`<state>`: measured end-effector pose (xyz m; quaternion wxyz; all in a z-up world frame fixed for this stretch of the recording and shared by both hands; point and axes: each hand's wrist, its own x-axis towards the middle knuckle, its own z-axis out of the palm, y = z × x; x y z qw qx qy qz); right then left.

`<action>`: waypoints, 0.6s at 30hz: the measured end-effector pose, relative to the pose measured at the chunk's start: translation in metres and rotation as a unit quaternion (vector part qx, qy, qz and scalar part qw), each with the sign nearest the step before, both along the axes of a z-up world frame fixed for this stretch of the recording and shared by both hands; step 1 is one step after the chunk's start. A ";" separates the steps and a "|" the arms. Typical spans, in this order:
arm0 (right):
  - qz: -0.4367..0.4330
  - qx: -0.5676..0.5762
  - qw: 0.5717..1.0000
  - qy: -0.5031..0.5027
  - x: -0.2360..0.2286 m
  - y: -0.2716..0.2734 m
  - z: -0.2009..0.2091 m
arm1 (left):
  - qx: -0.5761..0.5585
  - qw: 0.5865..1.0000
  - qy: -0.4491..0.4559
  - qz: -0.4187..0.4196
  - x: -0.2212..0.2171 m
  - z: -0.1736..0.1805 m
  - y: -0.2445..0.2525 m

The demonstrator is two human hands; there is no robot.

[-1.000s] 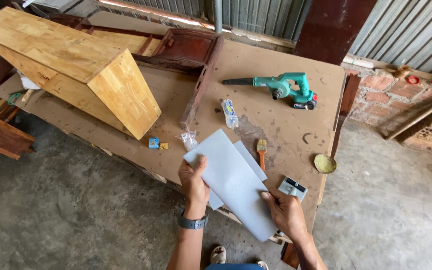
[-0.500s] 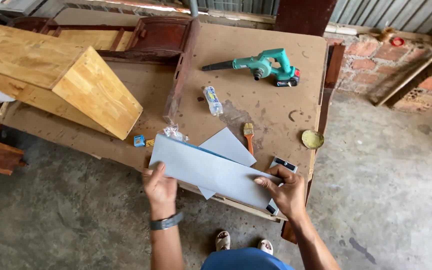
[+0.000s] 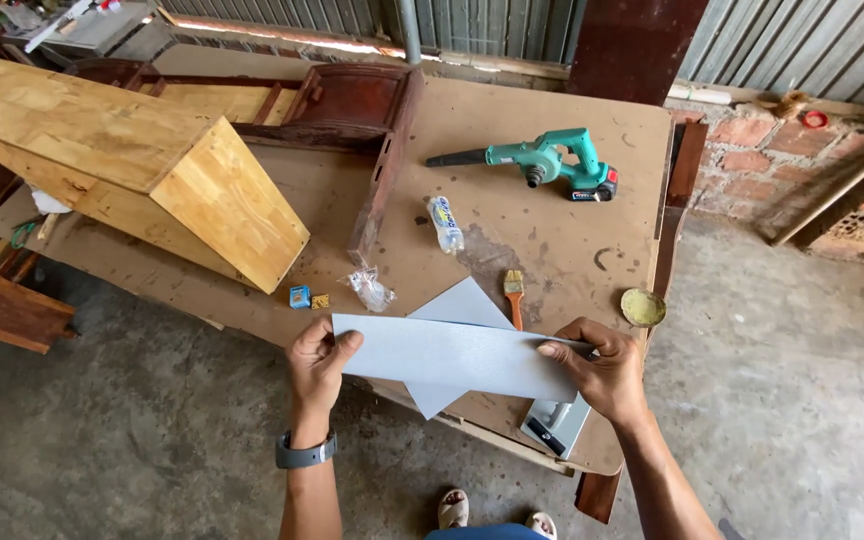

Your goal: Preparing a manual sanding block by folding and attaching a sheet of sandpaper to the tool.

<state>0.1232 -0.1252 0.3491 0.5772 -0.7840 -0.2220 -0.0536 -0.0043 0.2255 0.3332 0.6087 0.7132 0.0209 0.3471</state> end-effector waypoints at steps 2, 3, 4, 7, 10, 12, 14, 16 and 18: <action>-0.004 0.004 1.000 -0.008 0.001 0.000 -0.002 | -0.009 1.000 -0.012 0.014 0.002 -0.015 0.003; -0.008 0.008 1.000 -0.012 0.001 0.001 -0.004 | -0.017 0.999 -0.021 0.030 0.002 -0.023 0.006; -0.008 0.008 1.000 -0.013 0.003 0.000 -0.006 | -0.017 0.999 -0.022 0.029 0.001 -0.025 0.006; 0.000 0.022 1.000 -0.010 0.006 -0.001 -0.007 | 0.005 0.998 -0.033 0.061 -0.003 -0.020 0.001; -0.010 0.016 0.999 -0.028 0.006 -0.001 0.002 | -0.006 0.997 -0.027 0.076 -0.006 -0.015 -0.010; -0.011 0.052 0.999 -0.004 0.005 -0.002 0.006 | 0.047 0.989 -0.061 0.129 -0.002 -0.034 -0.007; -0.012 0.063 0.998 0.005 0.011 -0.006 0.003 | 0.086 0.981 -0.073 0.156 0.002 -0.038 -0.014; -0.014 0.074 0.997 0.015 0.017 -0.009 0.003 | 0.123 0.972 -0.082 0.183 0.004 -0.034 -0.021; -0.013 0.080 0.996 0.029 0.024 -0.010 0.009 | 0.189 0.952 -0.098 0.221 0.006 -0.022 -0.031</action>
